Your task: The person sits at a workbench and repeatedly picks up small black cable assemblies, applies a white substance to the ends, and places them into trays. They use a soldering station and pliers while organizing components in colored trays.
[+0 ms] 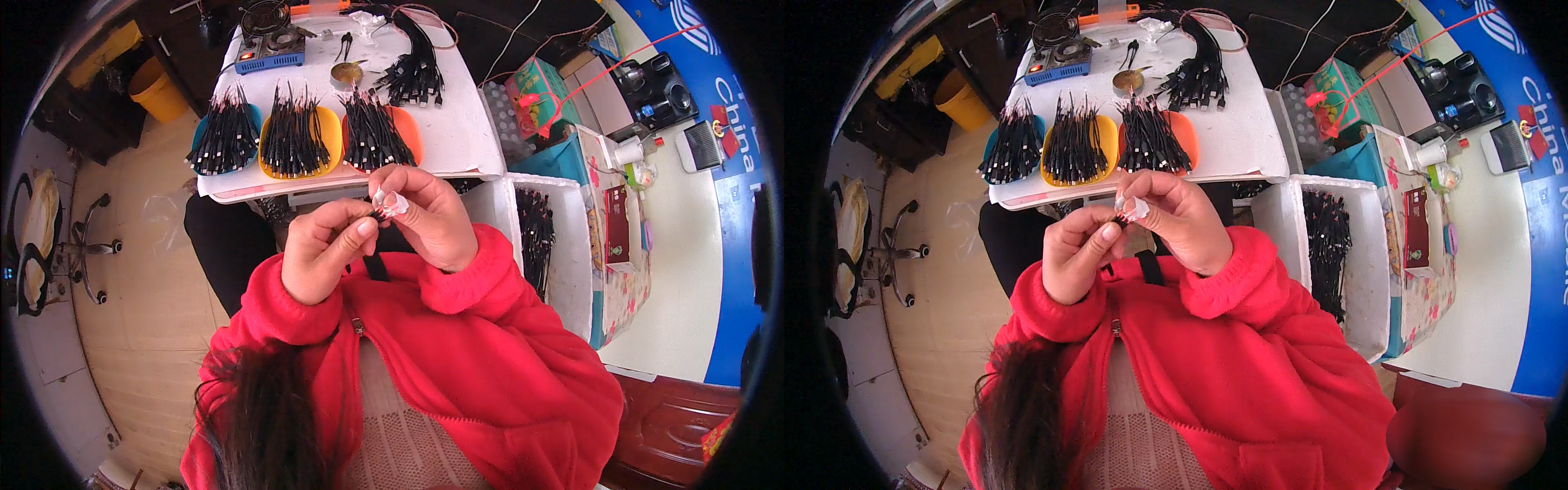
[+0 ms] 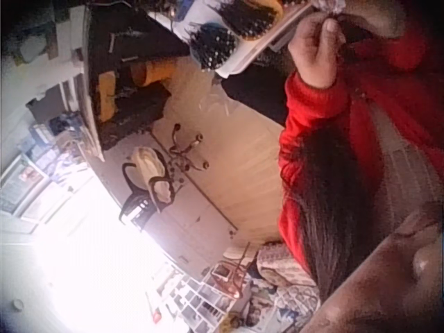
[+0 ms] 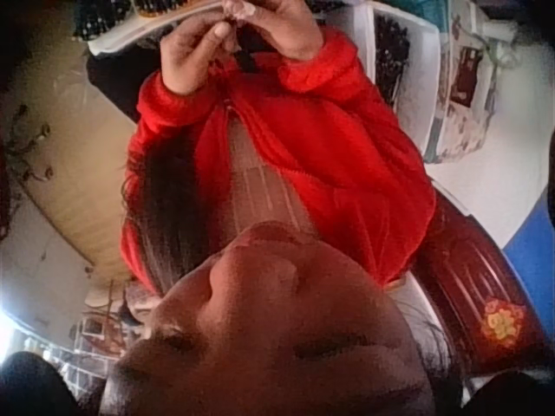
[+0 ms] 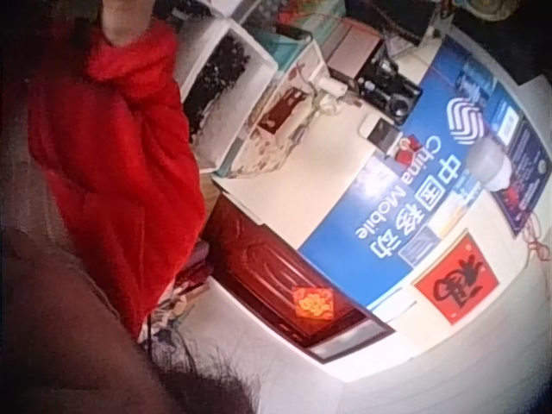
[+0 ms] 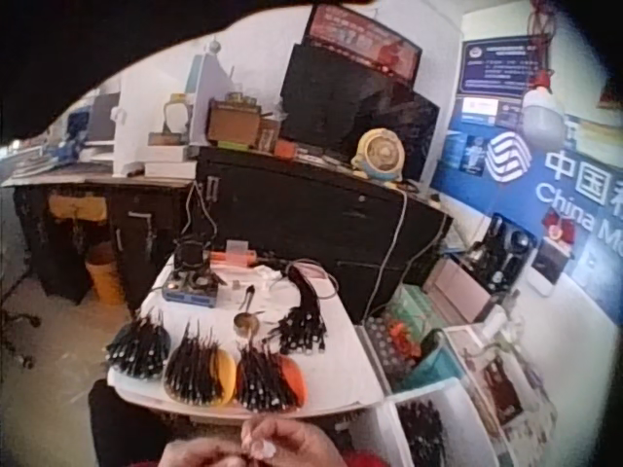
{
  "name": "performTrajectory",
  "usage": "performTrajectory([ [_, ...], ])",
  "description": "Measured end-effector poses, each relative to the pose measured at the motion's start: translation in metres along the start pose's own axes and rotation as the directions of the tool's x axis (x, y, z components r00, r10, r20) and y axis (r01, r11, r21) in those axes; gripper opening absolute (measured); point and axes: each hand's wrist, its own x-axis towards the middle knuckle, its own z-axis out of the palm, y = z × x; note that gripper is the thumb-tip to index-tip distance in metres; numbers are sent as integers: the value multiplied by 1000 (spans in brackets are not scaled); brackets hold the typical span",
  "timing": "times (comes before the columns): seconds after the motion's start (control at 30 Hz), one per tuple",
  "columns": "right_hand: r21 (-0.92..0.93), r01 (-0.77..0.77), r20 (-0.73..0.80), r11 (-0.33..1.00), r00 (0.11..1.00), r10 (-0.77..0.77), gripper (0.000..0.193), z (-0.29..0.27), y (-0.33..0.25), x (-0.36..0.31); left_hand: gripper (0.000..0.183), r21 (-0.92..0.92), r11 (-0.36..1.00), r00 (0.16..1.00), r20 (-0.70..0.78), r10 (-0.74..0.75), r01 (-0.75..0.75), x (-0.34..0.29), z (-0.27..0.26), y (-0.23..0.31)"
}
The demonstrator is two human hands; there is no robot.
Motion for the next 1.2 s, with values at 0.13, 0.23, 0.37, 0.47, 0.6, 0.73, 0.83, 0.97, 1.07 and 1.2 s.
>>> performTrajectory([
  [0.13,274,-71,-24,959,996,81,18,12,12,-5,16,59,995,996,-34,86,-84,-1,4,-4],
  [0.23,385,-54,-61,921,995,84,20,15,20,-3,17,-17,999,999,-34,36,-36,-1,6,-8],
  [0.37,216,21,-124,976,992,6,27,13,23,0,17,7,1000,1000,-13,-5,5,3,3,-11],
  [0.47,247,-24,-55,969,998,39,31,9,21,2,16,2,1000,1000,-16,-4,4,5,-2,-11],
  [0.6,190,-63,-40,980,997,72,35,2,18,4,15,-84,996,999,23,-37,39,6,-4,-11],
  [0.73,95,-56,-61,994,996,62,37,-1,16,5,14,-64,995,997,-6,-78,77,5,-4,-10],
  [0.83,26,-27,-95,999,995,29,35,-3,17,5,13,-70,989,991,-12,-134,133,4,-6,-10],
  [0.97,-123,14,-123,992,992,-30,36,-5,22,3,13,-24,993,993,-15,-120,120,6,-9,-12],
  [1.07,-243,78,-153,967,981,-118,34,-4,26,2,14,106,990,995,-43,-88,93,6,-9,-16],
  [1.2,-344,6,-152,939,986,-62,22,-8,20,6,15,2,998,997,-53,-62,62,7,-10,-17],
])
